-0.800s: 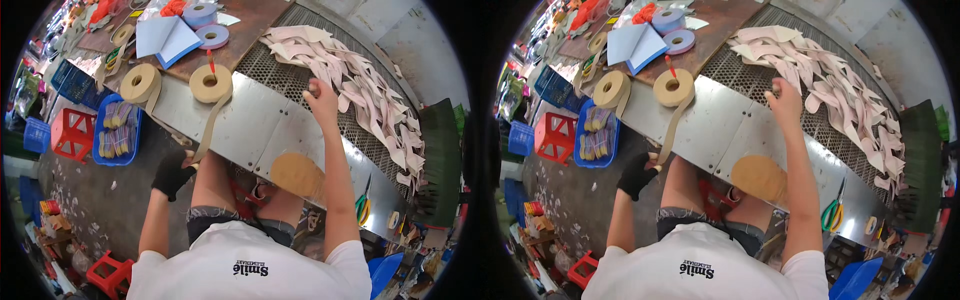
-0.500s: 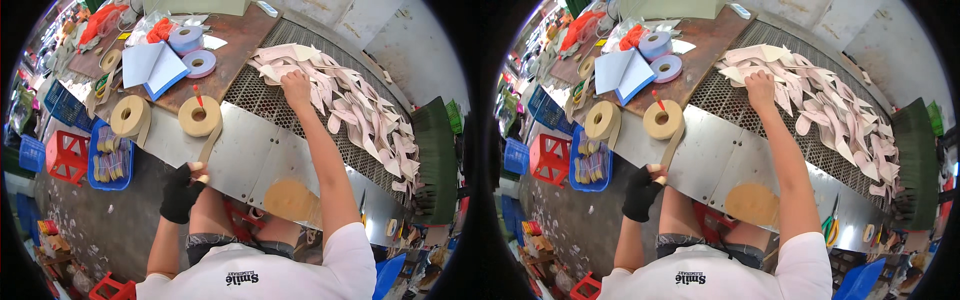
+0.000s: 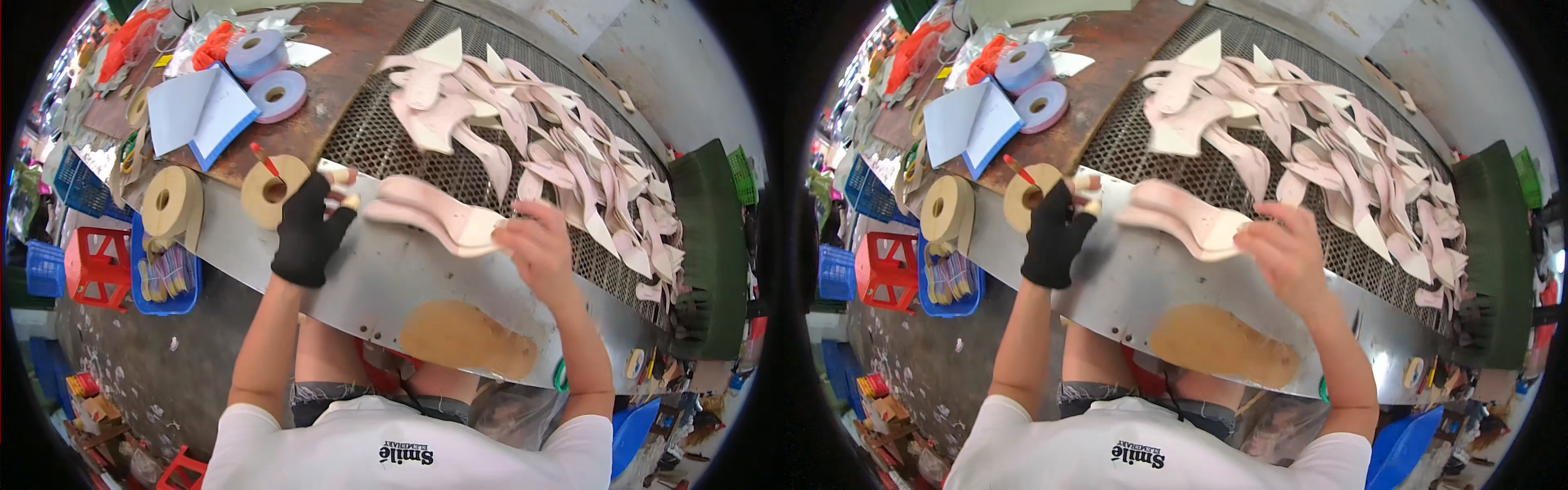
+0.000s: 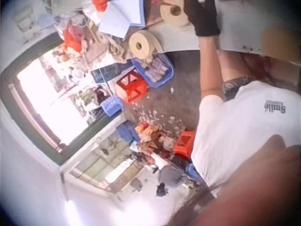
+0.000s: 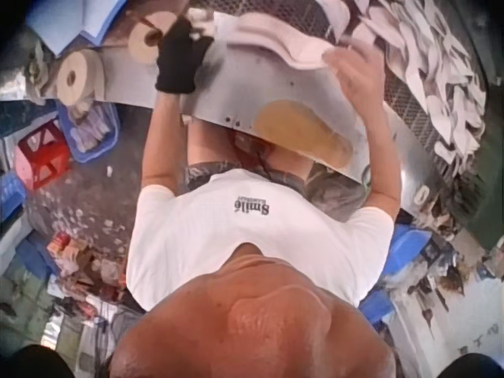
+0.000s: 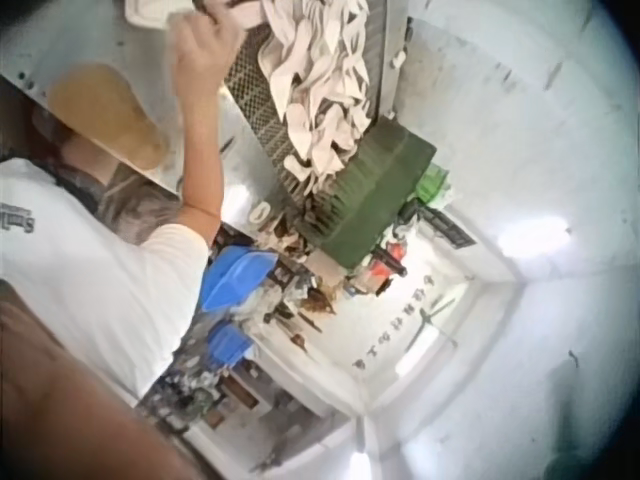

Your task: Applying adhesive tape to the perimeter of shoe insoles and cutting the excess tape using scissors.

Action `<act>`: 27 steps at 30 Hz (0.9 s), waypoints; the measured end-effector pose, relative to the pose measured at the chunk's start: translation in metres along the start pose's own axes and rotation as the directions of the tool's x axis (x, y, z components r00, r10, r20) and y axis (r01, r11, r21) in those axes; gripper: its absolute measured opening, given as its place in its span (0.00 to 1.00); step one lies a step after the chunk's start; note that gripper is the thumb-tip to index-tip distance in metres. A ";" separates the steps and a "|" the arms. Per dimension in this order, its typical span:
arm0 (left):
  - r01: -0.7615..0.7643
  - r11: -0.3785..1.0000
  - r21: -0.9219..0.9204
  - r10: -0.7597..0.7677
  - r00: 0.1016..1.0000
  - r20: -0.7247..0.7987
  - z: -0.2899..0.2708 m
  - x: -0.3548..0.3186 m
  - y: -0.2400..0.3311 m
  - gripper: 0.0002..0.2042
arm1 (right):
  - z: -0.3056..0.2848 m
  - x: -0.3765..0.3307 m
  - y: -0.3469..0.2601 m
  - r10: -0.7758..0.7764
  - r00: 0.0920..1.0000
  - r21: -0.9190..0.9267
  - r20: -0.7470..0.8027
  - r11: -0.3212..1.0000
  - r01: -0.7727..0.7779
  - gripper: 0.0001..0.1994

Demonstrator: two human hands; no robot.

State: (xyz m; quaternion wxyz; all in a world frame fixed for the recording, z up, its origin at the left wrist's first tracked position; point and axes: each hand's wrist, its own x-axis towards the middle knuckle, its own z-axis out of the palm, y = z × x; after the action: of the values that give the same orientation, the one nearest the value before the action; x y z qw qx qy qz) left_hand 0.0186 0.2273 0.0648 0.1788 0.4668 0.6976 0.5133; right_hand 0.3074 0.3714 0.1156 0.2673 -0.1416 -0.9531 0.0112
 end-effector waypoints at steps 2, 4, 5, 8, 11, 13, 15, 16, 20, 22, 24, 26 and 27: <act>-0.079 0.996 -0.027 0.080 0.997 0.004 0.009 0.009 0.005 0.16 | -0.002 -0.027 -0.006 -0.023 0.999 -0.023 0.032 0.999 0.024 0.13; -0.089 0.994 -0.067 0.091 0.995 0.031 0.014 0.003 0.015 0.15 | -0.007 -0.052 0.002 0.183 0.980 -0.219 0.074 0.962 -0.163 0.17; -0.049 0.998 -0.032 0.052 0.996 0.076 0.012 -0.008 0.019 0.13 | -0.012 -0.057 0.002 0.255 0.967 -0.216 0.020 0.945 -0.245 0.17; -0.109 0.987 0.116 0.119 0.989 -0.087 -0.001 -0.055 0.011 0.14 | -0.035 -0.073 -0.010 0.492 0.865 -0.051 -0.101 0.865 -0.499 0.16; 0.066 0.949 0.308 0.077 0.900 -0.429 -0.026 -0.100 -0.027 0.19 | -0.048 -0.106 -0.028 0.496 0.864 0.046 -0.089 0.868 -0.494 0.14; 0.138 0.919 0.370 0.063 0.874 -0.482 -0.040 -0.118 -0.039 0.22 | -0.048 -0.116 -0.047 0.696 0.717 0.248 -0.028 0.700 -0.670 0.11; 0.131 0.834 0.536 0.084 0.930 -0.358 -0.043 -0.124 -0.047 0.21 | -0.030 -0.104 -0.078 0.680 0.733 0.416 -0.009 0.669 -0.615 0.10; 0.097 0.818 0.567 0.098 0.948 -0.304 -0.045 -0.123 -0.042 0.18 | -0.019 -0.096 -0.099 0.678 0.735 0.553 -0.002 0.613 -0.564 0.09; 0.093 0.902 0.422 -0.067 0.995 -0.077 -0.054 -0.137 -0.024 0.13 | 0.035 -0.046 -0.175 0.487 0.801 0.801 0.347 0.290 -0.523 0.11; -0.018 0.909 0.415 0.010 1.000 0.021 -0.055 -0.170 0.001 0.13 | 0.071 -0.025 -0.197 0.431 0.736 0.801 0.522 0.049 -0.597 0.15; -0.151 0.918 0.367 0.104 0.984 0.145 -0.057 -0.207 0.023 0.13 | 0.094 0.005 -0.210 0.423 0.700 0.711 0.576 0.163 -0.684 0.16; -0.236 0.904 0.355 0.128 0.945 0.301 -0.066 -0.251 0.031 0.12 | 0.112 0.022 -0.226 0.434 0.679 0.635 0.591 0.268 -0.724 0.16; -0.298 0.880 0.370 0.129 0.900 0.417 -0.072 -0.269 0.031 0.12 | 0.123 0.023 -0.232 0.360 0.653 0.648 0.666 0.155 -0.746 0.15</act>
State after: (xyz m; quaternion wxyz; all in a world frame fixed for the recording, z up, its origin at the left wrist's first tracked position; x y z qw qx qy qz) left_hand 0.1149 -0.0359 0.0598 0.1456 0.6603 0.6873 0.2654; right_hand 0.1643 0.1619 0.0443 0.0950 -0.3176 -0.6928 0.6404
